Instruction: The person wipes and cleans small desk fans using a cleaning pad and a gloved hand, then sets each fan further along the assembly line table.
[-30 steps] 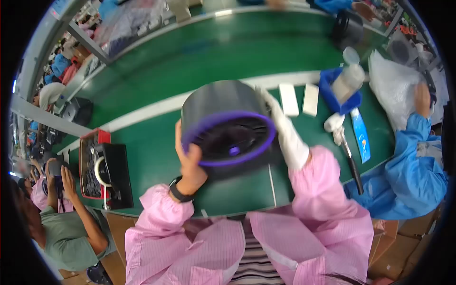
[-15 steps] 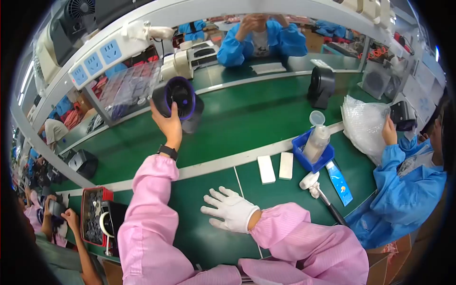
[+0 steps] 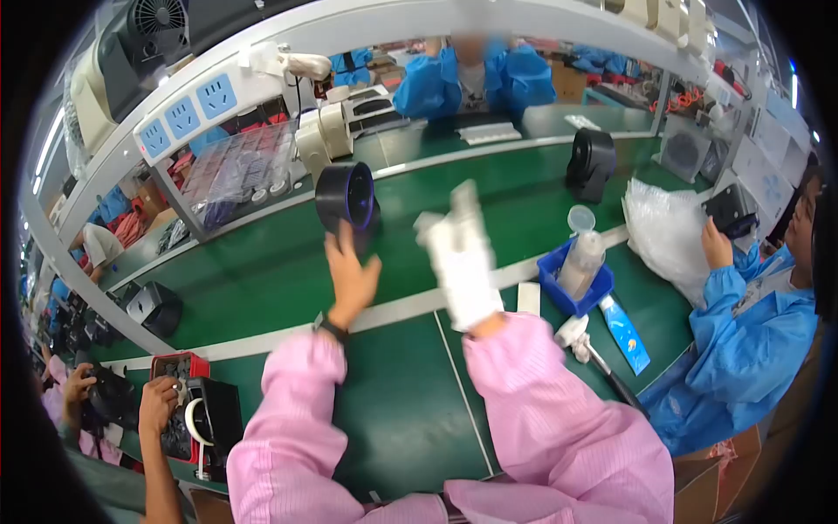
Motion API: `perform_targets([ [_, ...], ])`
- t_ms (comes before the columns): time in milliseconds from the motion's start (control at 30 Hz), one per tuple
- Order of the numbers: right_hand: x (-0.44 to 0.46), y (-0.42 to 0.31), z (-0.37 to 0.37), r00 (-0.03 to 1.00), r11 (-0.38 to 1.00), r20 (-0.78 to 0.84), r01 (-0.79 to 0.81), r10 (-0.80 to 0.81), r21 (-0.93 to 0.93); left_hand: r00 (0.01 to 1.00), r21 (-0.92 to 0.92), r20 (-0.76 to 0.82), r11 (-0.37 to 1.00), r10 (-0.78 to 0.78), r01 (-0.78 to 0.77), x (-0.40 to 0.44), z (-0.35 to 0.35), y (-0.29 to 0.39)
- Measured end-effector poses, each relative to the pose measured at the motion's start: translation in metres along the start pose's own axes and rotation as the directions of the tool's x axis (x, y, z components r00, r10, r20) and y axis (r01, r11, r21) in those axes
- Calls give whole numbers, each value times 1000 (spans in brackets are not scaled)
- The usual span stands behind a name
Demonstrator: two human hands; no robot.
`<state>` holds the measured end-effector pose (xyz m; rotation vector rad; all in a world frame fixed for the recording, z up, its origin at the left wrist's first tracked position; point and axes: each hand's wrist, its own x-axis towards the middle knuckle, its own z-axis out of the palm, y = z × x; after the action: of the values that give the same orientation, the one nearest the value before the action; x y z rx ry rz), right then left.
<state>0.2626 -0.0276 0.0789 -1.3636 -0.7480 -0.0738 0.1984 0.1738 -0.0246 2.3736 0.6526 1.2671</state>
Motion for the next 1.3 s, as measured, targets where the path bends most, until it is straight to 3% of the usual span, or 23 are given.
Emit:
perform_targets([
  [33,8,-41,-20,973,978,-112,206,-200,37,972,35,152,982,180,-187,-24,-1,5],
  [100,4,-100,-67,862,838,-213,501,-461,215,896,-175,375,968,237,-182,-68,-14,52],
  [167,-20,-132,-106,762,564,-198,603,-616,564,736,-327,595,934,322,-144,-91,-21,79],
  [233,-43,-144,-136,703,240,-65,326,-709,915,686,-288,588,903,429,-319,-105,-20,96],
  [300,-55,-149,-155,612,-19,5,-32,-790,999,673,-322,569,881,473,-347,-110,-15,93],
  [333,-55,-149,-154,568,-187,23,-309,-823,933,662,-338,561,867,498,-365,-109,-14,92],
  [400,-60,-146,-160,428,-302,5,-645,-904,702,679,-364,566,881,468,-303,-107,-16,91],
  [433,-62,-144,-160,295,-295,-29,-933,-955,205,682,-378,577,887,449,-264,-109,-18,91],
  [467,-63,-144,-160,189,-179,-67,-976,-980,-126,682,-373,575,887,451,-272,-110,-19,90],
  [533,-65,-139,-164,176,-176,-47,-984,-983,-3,683,-365,566,883,462,-295,-109,-18,91],
  [567,-67,-133,-173,302,-298,-42,-891,-952,342,681,-359,570,885,459,-296,-108,-17,92],
  [633,-70,-121,-190,540,-240,-32,-319,-841,917,669,-345,584,887,460,-308,-108,-17,92],
  [667,-62,-116,-174,681,-130,-414,429,-604,894,664,-345,587,885,463,-312,-106,-17,92],
  [700,-49,-111,-153,650,148,-528,695,-547,703,661,-343,592,886,461,-311,-106,-18,93],
  [733,-36,-107,-130,608,453,-632,789,-480,415,660,-339,598,890,455,-306,-106,-19,94],
  [767,-18,-95,-111,631,734,-568,676,-528,69,655,-338,604,890,454,-305,-107,-20,94],
  [800,5,-77,-88,687,749,-303,572,-660,-335,651,-335,609,891,453,-306,-105,-20,94],
  [833,19,-54,-63,721,608,30,606,-692,-514,643,-334,618,892,452,-306,-106,-20,92],
  [867,17,-24,-35,741,577,308,662,-596,-478,641,-360,639,902,425,-239,-108,-20,90],
  [900,6,13,-10,802,789,519,512,-296,-340,640,-388,656,906,401,-171,-111,-18,86],
  [1000,-62,79,36,712,660,698,561,-77,-499,638,-398,660,905,397,-152,-122,-7,77],
  [1100,-63,80,24,517,756,839,479,168,-446,632,-386,659,904,409,-184,-127,-5,73],
  [1300,-63,65,19,641,759,756,425,134,-494,632,-355,656,908,413,-224,-120,-11,78],
])
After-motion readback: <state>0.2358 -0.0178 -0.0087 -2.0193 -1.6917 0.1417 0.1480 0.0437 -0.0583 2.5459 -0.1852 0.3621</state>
